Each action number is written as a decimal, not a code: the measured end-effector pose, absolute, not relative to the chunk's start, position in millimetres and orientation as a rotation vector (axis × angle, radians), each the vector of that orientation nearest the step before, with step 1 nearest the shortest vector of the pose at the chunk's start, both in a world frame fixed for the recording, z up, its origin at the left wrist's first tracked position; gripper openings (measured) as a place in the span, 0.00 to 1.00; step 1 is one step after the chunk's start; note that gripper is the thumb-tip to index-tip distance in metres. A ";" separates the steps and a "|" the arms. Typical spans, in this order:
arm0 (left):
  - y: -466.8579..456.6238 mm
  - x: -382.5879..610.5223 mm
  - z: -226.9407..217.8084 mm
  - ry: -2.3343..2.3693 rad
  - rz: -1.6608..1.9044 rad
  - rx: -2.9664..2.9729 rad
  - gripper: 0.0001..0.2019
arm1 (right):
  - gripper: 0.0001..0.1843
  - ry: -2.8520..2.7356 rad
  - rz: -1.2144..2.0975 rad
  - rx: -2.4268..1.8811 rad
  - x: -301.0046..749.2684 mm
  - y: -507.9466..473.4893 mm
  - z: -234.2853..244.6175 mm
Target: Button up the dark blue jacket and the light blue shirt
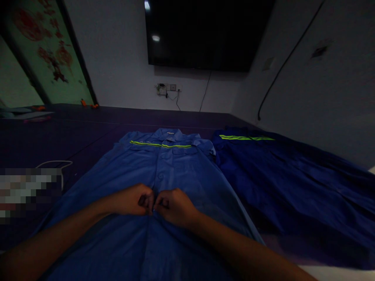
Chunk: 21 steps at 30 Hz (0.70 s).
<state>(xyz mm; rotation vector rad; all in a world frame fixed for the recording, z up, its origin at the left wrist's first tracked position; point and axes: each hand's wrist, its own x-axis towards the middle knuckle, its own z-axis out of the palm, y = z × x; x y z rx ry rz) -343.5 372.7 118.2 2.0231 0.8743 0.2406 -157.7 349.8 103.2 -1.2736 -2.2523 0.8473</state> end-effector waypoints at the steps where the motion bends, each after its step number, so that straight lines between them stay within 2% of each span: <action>1: 371.9 -342.8 118.1 0.886 0.247 2.032 0.04 | 0.05 -2.251 0.838 -1.272 -157.7 350.1 102.6; 9: 367.7 -335.1 115.7 1.055 0.279 2.135 0.10 | 0.04 -2.225 0.860 -1.259 -155.5 352.7 99.2; 21: 363.5 -335.2 120.9 0.997 0.248 2.280 0.08 | 0.05 -2.196 0.721 -1.369 -161.3 352.1 99.5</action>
